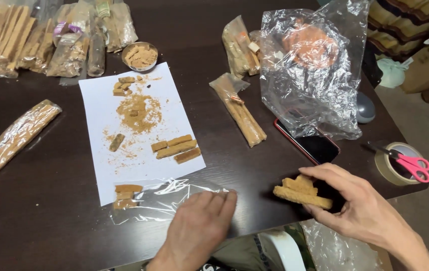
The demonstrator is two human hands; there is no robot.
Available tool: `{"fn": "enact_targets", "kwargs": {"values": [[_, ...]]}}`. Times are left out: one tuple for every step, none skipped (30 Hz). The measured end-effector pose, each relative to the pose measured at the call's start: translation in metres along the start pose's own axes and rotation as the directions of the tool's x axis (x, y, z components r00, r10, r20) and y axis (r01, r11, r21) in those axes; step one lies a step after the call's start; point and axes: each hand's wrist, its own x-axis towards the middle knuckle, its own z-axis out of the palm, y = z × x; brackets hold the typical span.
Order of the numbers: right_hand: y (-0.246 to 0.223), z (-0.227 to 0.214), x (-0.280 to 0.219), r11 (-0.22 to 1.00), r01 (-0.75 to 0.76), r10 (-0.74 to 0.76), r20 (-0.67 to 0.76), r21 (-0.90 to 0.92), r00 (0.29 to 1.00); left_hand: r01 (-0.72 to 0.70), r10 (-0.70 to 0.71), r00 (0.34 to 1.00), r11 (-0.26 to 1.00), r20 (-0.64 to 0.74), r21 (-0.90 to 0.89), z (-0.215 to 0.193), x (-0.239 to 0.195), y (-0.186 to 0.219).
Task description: Picking up small rectangular wood pieces and inserting them into clear plastic bags.
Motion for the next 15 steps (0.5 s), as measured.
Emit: {"fn": "enact_targets", "kwargs": {"values": [[0.003, 0.001, -0.001, 1.000, 0.018, -0.018, -0.004, 0.001, 1.000, -0.001, 0.001, 1.000, 1.000, -0.032, -0.028, -0.006, 0.001, -0.006], [0.007, 0.002, -0.001, 1.000, 0.021, -0.021, -0.005, 0.007, 1.000, -0.003, 0.002, 1.000, 1.000, -0.028, -0.022, -0.014, 0.004, -0.006], [0.010, 0.003, -0.002, 0.998, 0.053, -0.053, 0.001, 0.024, 0.999, 0.049, -0.065, 0.993, 0.988, -0.102, -0.146, -0.021, 0.007, -0.005], [0.012, 0.005, -0.003, 0.996, 0.085, -0.085, 0.005, 0.041, 0.996, 0.090, -0.139, 0.976, 0.959, -0.168, -0.270, -0.029, 0.009, -0.006], [0.010, 0.006, -0.002, 0.995, 0.085, -0.085, 0.005, 0.047, 0.996, 0.091, -0.138, 0.977, 0.959, -0.163, -0.267, -0.033, 0.012, -0.004], [0.007, 0.008, -0.002, 0.989, 0.125, -0.127, 0.021, 0.077, 0.992, 0.095, -0.149, 0.970, 0.959, -0.193, -0.267, -0.037, 0.014, -0.003], [0.004, 0.010, -0.001, 0.981, 0.165, -0.169, 0.038, 0.106, 0.985, 0.101, -0.164, 0.960, 0.958, -0.225, -0.268, -0.042, 0.016, -0.002], [0.000, 0.013, -0.001, 0.980, 0.165, -0.170, 0.041, 0.110, 0.985, 0.104, -0.166, 0.961, 0.958, -0.221, -0.266, -0.040, 0.012, -0.001], [-0.003, 0.015, 0.000, 0.974, 0.194, -0.203, 0.072, 0.118, 0.977, 0.107, -0.175, 0.956, 0.955, -0.235, -0.277, -0.037, 0.009, -0.001], [-0.007, 0.018, 0.002, 0.967, 0.222, -0.236, 0.102, 0.128, 0.966, 0.109, -0.184, 0.951, 0.951, -0.248, -0.288, -0.035, 0.006, -0.002], [-0.012, 0.019, 0.004, 0.966, 0.223, -0.237, 0.103, 0.131, 0.966, 0.111, -0.185, 0.952, 0.952, -0.245, -0.286, -0.036, 0.006, 0.000], [-0.016, 0.020, 0.006, 0.956, 0.265, -0.279, 0.114, 0.123, 0.953, 0.108, -0.180, 0.950, 0.955, -0.254, -0.275, -0.037, 0.007, 0.001], [-0.020, 0.021, 0.008, 0.945, 0.307, -0.321, 0.123, 0.115, 0.939, 0.103, -0.174, 0.948, 0.959, -0.265, -0.264, -0.038, 0.009, 0.002], [-0.022, 0.021, 0.009, 0.944, 0.307, -0.321, 0.123, 0.117, 0.939, 0.103, -0.174, 0.949, 0.959, -0.262, -0.263, -0.039, 0.007, 0.002], [-0.024, 0.022, 0.011, 0.938, 0.337, -0.344, 0.108, 0.078, 0.933, 0.110, -0.152, 0.968, 0.972, -0.198, -0.208, -0.040, 0.006, 0.003]]}}
